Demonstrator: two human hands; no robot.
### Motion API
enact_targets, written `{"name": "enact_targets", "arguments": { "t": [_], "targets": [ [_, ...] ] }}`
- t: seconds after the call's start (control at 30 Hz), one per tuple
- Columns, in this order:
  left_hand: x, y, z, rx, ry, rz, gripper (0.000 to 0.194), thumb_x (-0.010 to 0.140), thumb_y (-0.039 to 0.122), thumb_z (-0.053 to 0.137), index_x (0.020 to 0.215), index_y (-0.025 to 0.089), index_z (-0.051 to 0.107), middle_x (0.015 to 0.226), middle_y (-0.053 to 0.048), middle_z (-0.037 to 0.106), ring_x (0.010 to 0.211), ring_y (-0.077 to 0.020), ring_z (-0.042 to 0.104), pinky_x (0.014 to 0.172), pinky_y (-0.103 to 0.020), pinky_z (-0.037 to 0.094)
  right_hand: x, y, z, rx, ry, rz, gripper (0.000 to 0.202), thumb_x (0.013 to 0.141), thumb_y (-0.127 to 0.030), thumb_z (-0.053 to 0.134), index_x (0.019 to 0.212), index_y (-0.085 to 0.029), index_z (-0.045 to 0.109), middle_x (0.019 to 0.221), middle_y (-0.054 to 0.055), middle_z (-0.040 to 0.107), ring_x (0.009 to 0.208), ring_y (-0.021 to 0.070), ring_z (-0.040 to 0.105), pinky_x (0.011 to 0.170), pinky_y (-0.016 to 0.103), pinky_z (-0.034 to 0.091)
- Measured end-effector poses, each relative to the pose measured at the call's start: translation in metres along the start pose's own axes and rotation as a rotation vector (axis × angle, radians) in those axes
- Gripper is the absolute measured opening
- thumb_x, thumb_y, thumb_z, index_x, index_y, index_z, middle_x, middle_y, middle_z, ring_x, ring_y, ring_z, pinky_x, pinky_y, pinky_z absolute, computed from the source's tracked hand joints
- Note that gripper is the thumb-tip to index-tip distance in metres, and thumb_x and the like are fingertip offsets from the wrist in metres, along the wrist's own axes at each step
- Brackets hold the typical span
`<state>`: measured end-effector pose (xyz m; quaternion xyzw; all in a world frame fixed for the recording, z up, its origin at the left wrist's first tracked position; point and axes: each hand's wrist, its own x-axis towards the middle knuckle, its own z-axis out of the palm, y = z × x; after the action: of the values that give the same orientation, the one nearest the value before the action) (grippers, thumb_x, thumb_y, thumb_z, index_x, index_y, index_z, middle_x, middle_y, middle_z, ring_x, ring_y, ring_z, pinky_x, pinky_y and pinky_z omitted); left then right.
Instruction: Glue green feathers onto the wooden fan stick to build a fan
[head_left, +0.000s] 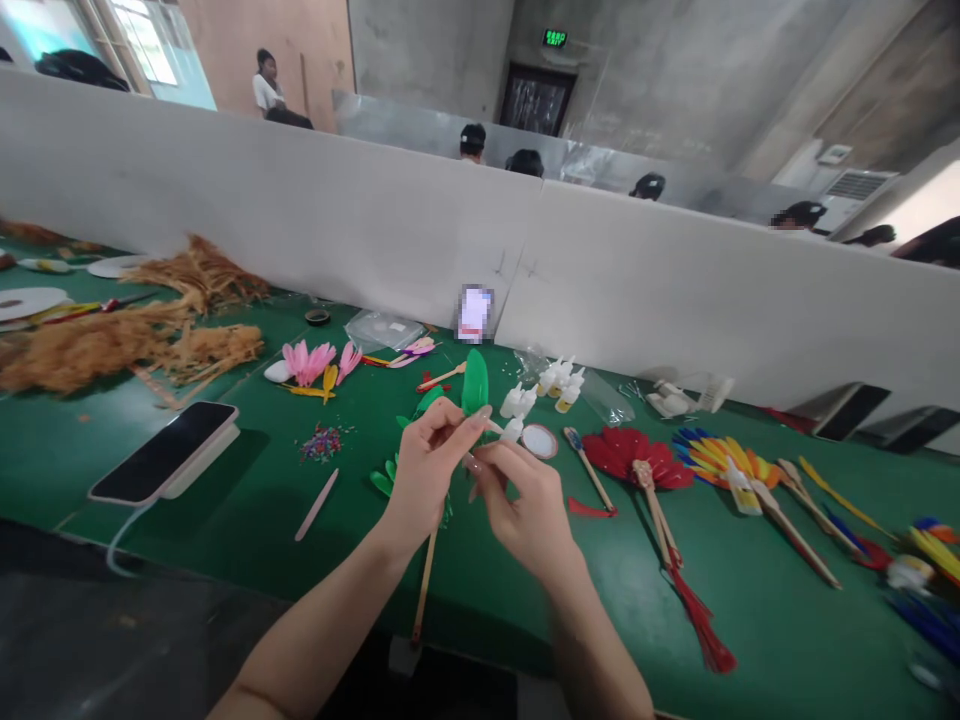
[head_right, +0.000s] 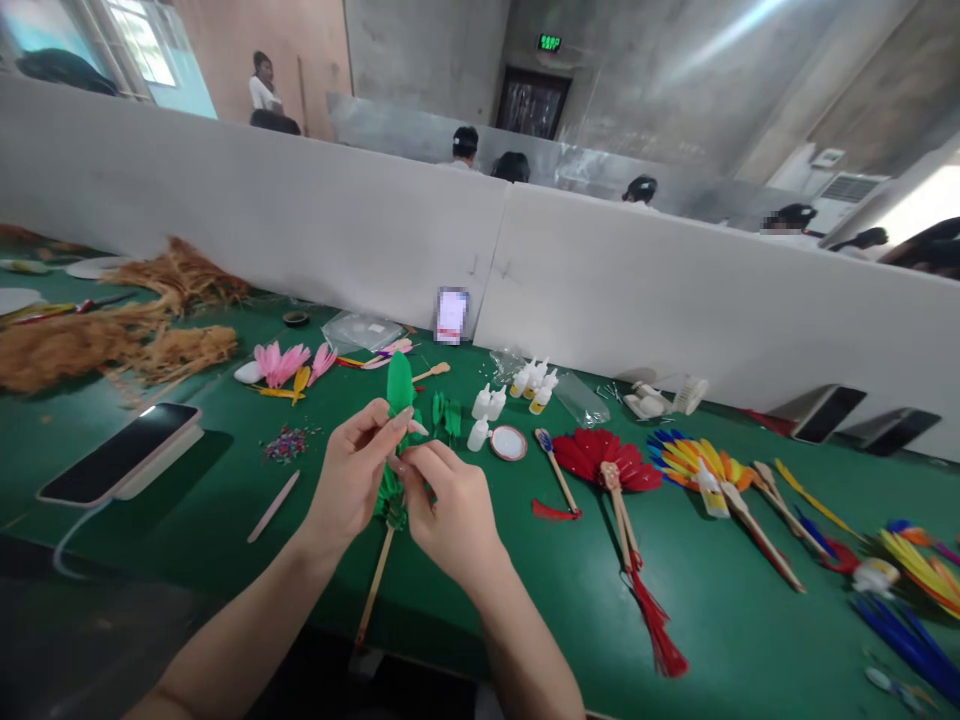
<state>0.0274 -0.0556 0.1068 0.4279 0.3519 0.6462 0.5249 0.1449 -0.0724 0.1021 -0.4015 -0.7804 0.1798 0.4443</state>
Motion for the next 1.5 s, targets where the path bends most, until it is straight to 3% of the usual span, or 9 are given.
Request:
{"name": "enact_targets", "arguments": {
  "t": [0.23,0.47,0.6,0.77,0.97,1.23,1.37,1.5],
  "targets": [
    [0.007,-0.005,-0.009,-0.053,0.021,-0.031,0.03,0.08,0.03,0.068,0.059,0.016,0.052,0.063,0.003,0.049,0.068,-0.0091,0.05,0.064,-0.021,0.039,0.006,0.002,0.017,-0.087,0.013,-0.023,0.017,0.09,-0.013,0.039,0.079,-0.019,0.05,0.069,0.002,0.054,0.055,0.0117,0.051,0.051,0.022,0.04],
    [0.014,-0.005,-0.016,-0.224,0.062,-0.155,0.035,0.072,0.031,0.074,0.055,0.015,0.049,0.065,0.003,0.055,0.063,-0.0068,0.049,0.061,-0.019,0.038,0.006,0.002,0.026,0.001,0.153,0.059,0.017,0.092,-0.017,0.042,0.077,-0.02,0.048,0.062,-0.003,0.047,0.05,0.0104,0.047,0.05,0.023,0.038],
    [0.017,-0.002,-0.019,-0.258,0.091,-0.203,0.033,0.068,0.033,0.077,0.057,0.015,0.053,0.063,0.003,0.056,0.055,-0.005,0.044,0.053,-0.019,0.036,0.006,-0.001,0.025,0.181,0.145,0.214,0.019,0.094,-0.026,0.042,0.079,-0.02,0.052,0.067,-0.001,0.057,0.053,0.0107,0.056,0.052,0.023,0.046],
    [0.018,0.0,-0.019,-0.225,0.077,-0.185,0.034,0.071,0.032,0.074,0.056,0.015,0.05,0.068,0.001,0.06,0.063,-0.0077,0.053,0.053,-0.018,0.04,0.01,-0.001,0.027,0.251,0.102,0.307,0.015,0.09,-0.03,0.051,0.092,-0.019,0.061,0.083,0.004,0.071,0.059,0.0128,0.066,0.052,0.023,0.05],
    [0.018,-0.003,-0.016,-0.196,0.079,-0.149,0.033,0.071,0.033,0.074,0.056,0.015,0.05,0.065,0.001,0.058,0.067,-0.0093,0.055,0.054,-0.018,0.04,0.013,0.002,0.029,0.137,0.155,0.231,0.016,0.089,-0.025,0.051,0.081,-0.019,0.063,0.069,0.003,0.067,0.053,0.0124,0.062,0.051,0.024,0.049],
    [0.019,-0.007,-0.007,-0.221,0.116,-0.179,0.033,0.068,0.032,0.076,0.054,0.015,0.051,0.062,0.002,0.055,0.066,-0.0084,0.052,0.056,-0.018,0.039,0.012,0.01,0.028,-0.174,0.166,0.044,0.016,0.092,-0.019,0.042,0.079,-0.019,0.052,0.065,0.001,0.059,0.05,0.011,0.053,0.049,0.023,0.04],
    [0.02,-0.01,-0.004,-0.25,0.096,-0.19,0.033,0.067,0.033,0.077,0.055,0.015,0.052,0.063,0.002,0.054,0.07,-0.0092,0.054,0.059,-0.019,0.039,0.012,0.014,0.026,-0.21,0.197,0.025,0.015,0.092,-0.018,0.039,0.08,-0.021,0.048,0.065,0.0,0.055,0.053,0.0121,0.052,0.05,0.023,0.038],
    [0.021,-0.01,-0.003,-0.264,0.11,-0.221,0.029,0.066,0.032,0.078,0.058,0.015,0.056,0.063,0.003,0.054,0.06,-0.0064,0.048,0.055,-0.019,0.037,0.011,0.019,0.022,-0.143,0.269,0.08,0.013,0.092,-0.02,0.038,0.082,-0.022,0.045,0.065,-0.001,0.052,0.053,0.0127,0.051,0.05,0.024,0.038]
  ]
}}
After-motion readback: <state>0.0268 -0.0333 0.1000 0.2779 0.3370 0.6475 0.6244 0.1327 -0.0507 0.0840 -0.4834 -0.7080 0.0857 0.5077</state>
